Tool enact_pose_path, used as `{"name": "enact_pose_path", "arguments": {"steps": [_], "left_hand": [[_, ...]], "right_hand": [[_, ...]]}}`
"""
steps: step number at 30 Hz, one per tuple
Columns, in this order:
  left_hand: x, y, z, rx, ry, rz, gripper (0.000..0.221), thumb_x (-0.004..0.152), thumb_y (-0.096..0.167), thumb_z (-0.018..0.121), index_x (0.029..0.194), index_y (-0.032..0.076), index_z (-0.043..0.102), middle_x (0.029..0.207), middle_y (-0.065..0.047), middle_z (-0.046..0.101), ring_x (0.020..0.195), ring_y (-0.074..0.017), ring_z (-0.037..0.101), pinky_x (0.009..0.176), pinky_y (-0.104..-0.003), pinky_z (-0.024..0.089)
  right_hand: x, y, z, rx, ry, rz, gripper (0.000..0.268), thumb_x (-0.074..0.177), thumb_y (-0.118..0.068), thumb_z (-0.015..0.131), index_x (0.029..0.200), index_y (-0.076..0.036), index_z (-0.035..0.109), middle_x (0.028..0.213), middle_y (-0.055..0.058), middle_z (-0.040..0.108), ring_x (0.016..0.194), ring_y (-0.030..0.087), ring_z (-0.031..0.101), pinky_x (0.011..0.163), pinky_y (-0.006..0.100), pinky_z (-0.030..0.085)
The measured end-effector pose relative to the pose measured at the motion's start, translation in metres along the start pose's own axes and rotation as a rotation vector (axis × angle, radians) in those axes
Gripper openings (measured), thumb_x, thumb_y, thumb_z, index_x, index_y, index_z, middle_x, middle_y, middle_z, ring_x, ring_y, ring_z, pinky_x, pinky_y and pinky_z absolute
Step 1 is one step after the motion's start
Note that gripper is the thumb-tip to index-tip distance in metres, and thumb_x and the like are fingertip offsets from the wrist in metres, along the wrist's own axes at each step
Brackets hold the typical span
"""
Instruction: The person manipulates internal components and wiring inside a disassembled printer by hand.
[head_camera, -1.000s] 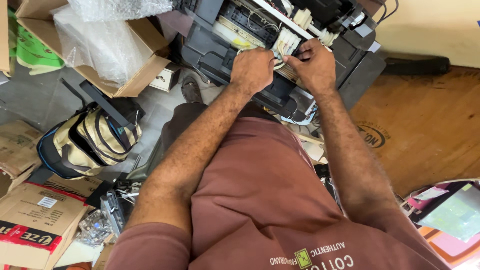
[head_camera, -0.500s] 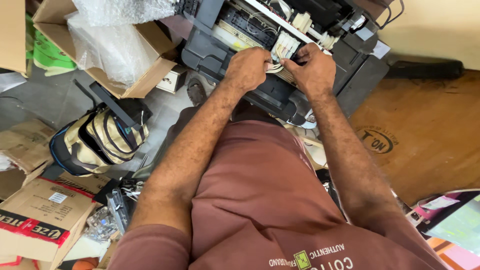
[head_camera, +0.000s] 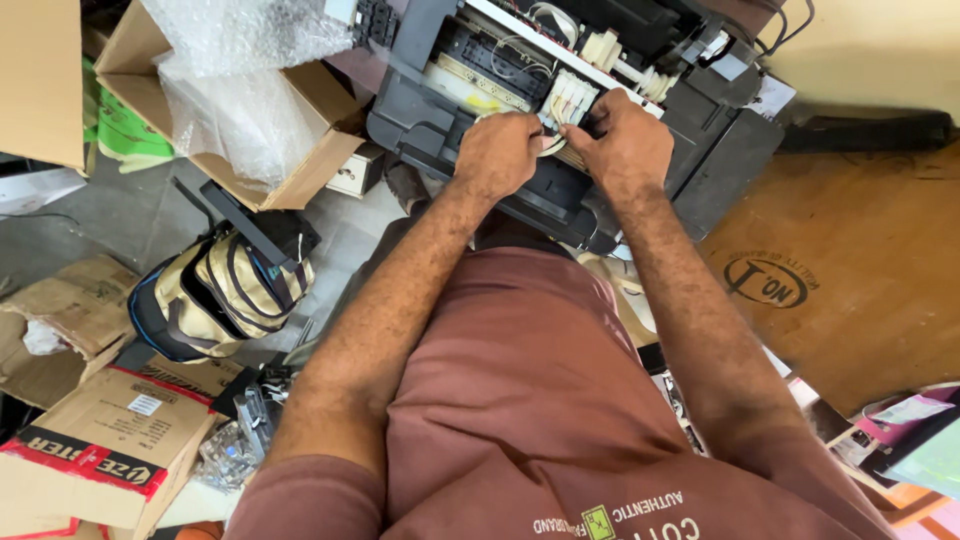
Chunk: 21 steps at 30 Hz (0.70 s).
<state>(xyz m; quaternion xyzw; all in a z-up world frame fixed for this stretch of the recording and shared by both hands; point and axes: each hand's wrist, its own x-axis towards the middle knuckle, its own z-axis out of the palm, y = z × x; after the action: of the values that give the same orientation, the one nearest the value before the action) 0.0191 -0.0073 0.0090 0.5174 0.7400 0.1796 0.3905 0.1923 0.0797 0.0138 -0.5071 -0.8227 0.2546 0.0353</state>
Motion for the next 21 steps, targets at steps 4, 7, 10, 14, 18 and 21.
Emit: {"name": "enact_pose_path", "arguments": {"steps": [4, 7, 10, 14, 18, 21], "left_hand": [[-0.004, 0.001, -0.01, -0.047, -0.035, -0.026, 0.024, 0.086, 0.026, 0.077, 0.102, 0.009, 0.076, 0.093, -0.016, 0.075, 0.092, -0.0364, 0.071, 0.083, -0.047, 0.054], [-0.004, 0.0, -0.009, -0.048, -0.039, -0.036, 0.022, 0.085, 0.023, 0.076, 0.103, 0.01, 0.077, 0.095, -0.015, 0.076, 0.093, -0.0354, 0.071, 0.083, -0.046, 0.054], [-0.001, -0.001, -0.01, -0.056, -0.055, -0.046, 0.02, 0.086, 0.022, 0.076, 0.104, 0.012, 0.077, 0.096, -0.013, 0.076, 0.094, -0.0349, 0.071, 0.083, -0.046, 0.054], [0.002, -0.006, -0.011, -0.063, -0.042, -0.039, 0.017, 0.089, 0.021, 0.073, 0.104, 0.013, 0.077, 0.096, -0.013, 0.076, 0.093, -0.0346, 0.071, 0.083, -0.046, 0.054], [0.008, -0.01, -0.01, -0.007, 0.017, 0.034, 0.015, 0.089, 0.023, 0.074, 0.098, 0.011, 0.077, 0.093, -0.013, 0.075, 0.092, -0.0353, 0.071, 0.08, -0.048, 0.053], [0.012, -0.011, -0.013, 0.035, 0.049, 0.086, 0.015, 0.089, 0.024, 0.074, 0.096, 0.01, 0.076, 0.094, -0.013, 0.075, 0.092, -0.0361, 0.071, 0.079, -0.049, 0.053]], "right_hand": [[0.001, -0.003, 0.002, -0.014, -0.002, 0.003, 0.047, 0.082, -0.041, 0.091, 0.098, -0.006, 0.065, 0.086, 0.007, 0.075, 0.077, 0.027, 0.074, 0.067, 0.04, 0.057], [-0.002, -0.004, 0.002, -0.02, 0.01, 0.006, 0.046, 0.082, -0.041, 0.091, 0.099, -0.006, 0.065, 0.087, 0.007, 0.075, 0.078, 0.027, 0.073, 0.068, 0.04, 0.057], [-0.001, -0.005, 0.002, -0.021, 0.019, 0.02, 0.047, 0.082, -0.04, 0.091, 0.099, -0.006, 0.065, 0.088, 0.007, 0.075, 0.079, 0.027, 0.073, 0.068, 0.04, 0.056], [-0.003, -0.007, 0.004, -0.009, -0.004, 0.052, 0.046, 0.084, -0.04, 0.09, 0.102, -0.006, 0.064, 0.09, 0.008, 0.075, 0.081, 0.026, 0.073, 0.07, 0.04, 0.057], [-0.004, -0.012, 0.005, -0.031, 0.011, 0.083, 0.048, 0.083, -0.04, 0.091, 0.103, -0.006, 0.064, 0.09, 0.008, 0.075, 0.081, 0.027, 0.073, 0.07, 0.04, 0.056], [-0.004, -0.018, 0.002, -0.042, 0.012, 0.113, 0.047, 0.082, -0.039, 0.091, 0.102, -0.006, 0.065, 0.09, 0.008, 0.075, 0.081, 0.028, 0.073, 0.07, 0.041, 0.056]]}}
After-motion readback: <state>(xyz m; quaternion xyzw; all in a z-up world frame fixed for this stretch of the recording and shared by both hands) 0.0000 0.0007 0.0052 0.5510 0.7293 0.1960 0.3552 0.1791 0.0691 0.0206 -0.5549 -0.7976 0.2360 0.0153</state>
